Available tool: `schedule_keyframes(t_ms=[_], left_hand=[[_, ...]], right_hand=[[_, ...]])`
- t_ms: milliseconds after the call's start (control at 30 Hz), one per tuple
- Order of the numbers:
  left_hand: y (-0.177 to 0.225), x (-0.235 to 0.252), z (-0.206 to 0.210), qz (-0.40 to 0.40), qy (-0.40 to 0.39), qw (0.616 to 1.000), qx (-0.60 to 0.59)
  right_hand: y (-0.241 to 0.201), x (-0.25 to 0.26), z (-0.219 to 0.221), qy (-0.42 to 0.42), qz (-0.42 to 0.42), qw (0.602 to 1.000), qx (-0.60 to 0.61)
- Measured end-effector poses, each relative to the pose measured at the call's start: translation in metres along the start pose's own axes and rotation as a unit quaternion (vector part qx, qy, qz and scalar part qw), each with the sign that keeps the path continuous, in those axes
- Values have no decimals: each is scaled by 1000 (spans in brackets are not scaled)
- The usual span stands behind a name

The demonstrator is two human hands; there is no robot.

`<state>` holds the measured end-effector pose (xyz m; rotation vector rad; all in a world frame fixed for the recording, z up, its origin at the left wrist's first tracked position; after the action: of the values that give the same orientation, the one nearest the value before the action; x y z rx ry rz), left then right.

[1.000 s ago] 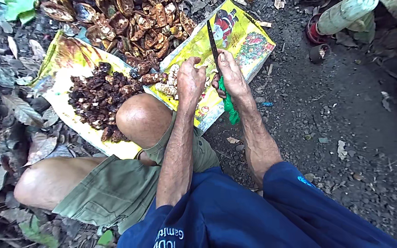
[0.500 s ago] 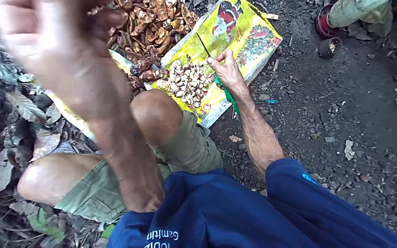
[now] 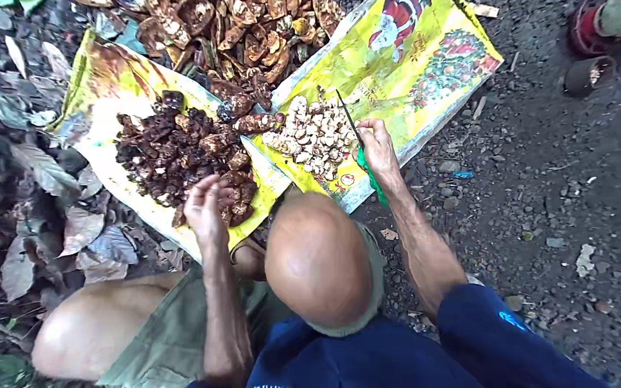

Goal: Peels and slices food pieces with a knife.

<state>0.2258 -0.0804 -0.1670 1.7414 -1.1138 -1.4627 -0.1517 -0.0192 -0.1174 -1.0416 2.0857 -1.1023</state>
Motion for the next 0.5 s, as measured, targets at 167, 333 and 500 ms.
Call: schedule_keyframes(t_ms=[167,333,500], left_hand=[[-37,26,56,-41,-62,989,129],[-22,62,105,77,-127,949,279],[-4,95,152,207,-193,892,351]], right_hand=[[98,29,37,-35,199,975,86],[99,13,46,-56,243,963,106],[125,-4,61,-89,236,963,97]])
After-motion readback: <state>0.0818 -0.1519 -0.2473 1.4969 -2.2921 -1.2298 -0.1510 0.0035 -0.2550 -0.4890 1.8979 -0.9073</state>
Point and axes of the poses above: each hand's wrist, its own x-axis towards the middle knuckle, its own z-axis out of the palm, y = z × x, the point moved 7 cm from there along x, towards the middle knuckle, and after that the axes turned 11 degrees about x, right-handed, at the moved point
